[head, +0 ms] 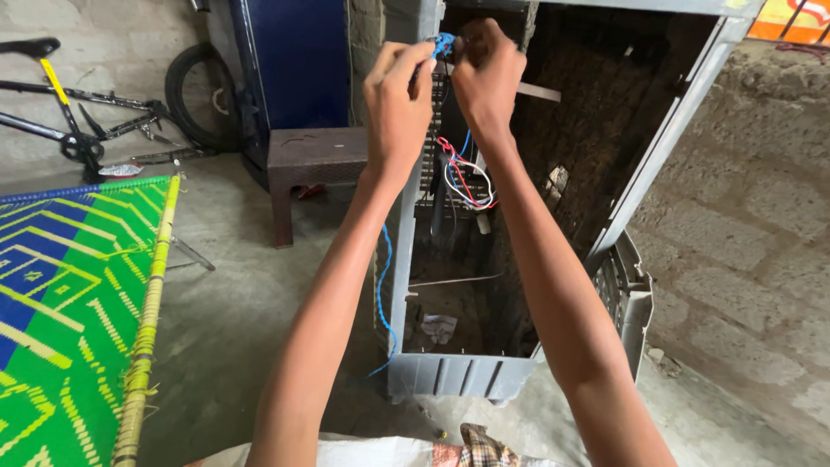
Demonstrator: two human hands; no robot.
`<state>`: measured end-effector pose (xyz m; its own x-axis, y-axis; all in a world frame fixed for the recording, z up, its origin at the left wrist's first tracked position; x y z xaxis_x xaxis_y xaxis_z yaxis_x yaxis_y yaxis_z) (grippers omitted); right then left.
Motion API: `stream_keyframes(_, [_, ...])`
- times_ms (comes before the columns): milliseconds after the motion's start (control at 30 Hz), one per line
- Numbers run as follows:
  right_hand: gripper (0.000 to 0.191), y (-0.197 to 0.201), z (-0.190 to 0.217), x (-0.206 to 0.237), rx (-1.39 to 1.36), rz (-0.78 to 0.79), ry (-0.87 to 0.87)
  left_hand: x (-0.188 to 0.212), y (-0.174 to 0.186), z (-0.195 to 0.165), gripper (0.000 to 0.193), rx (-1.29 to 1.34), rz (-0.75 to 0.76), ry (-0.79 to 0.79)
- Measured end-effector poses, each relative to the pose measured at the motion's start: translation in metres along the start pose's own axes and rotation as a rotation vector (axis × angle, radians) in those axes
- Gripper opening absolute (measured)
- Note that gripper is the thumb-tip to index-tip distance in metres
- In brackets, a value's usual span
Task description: The person unties a blue cord on the side of an air cooler, removes the front grille panel and a side panel, and sets the grille aside. They reach into the interior, then reattach the side panel and front grille, pressing the clips to secure them and adjusting the panel edges.
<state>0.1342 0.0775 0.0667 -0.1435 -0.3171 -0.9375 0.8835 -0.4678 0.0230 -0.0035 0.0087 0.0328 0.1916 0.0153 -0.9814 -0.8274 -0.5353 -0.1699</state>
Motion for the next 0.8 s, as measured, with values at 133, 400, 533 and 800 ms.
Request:
stream_keyframes(133, [0.013,-0.004,0.005,-0.015,0.056,-0.012,0.187,-0.008,-0.003,0.006,0.012,-0.041,-0.048,-0.024])
stream_keyframes(400, [0.01,-0.017,0.013,-0.018,0.143,0.112,0.184,-0.006,-0.007,0.002,0.014,-0.146,0.006,-0.025])
stream_keyframes(533, [0.008,-0.016,0.018,-0.019,0.098,0.087,0.225,-0.007,-0.012,0.002,0.015,-0.116,-0.05,0.063])
stream_keyframes(800, [0.011,-0.007,0.021,-0.019,0.117,0.053,0.239,-0.021,-0.022,0.017,0.028,-0.181,-0.035,0.155])
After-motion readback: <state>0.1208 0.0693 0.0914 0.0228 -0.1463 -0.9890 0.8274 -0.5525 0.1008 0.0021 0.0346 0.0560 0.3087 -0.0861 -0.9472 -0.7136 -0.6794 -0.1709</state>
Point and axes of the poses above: each hand's wrist, its own x-axis away from the middle knuckle, its own y-axis out of the back of the hand, z = x × y, the point moved 4 cm from there along -x, towards the middle knuckle, and after that the axes turned 1 degree about x, right-handed, at the moved point
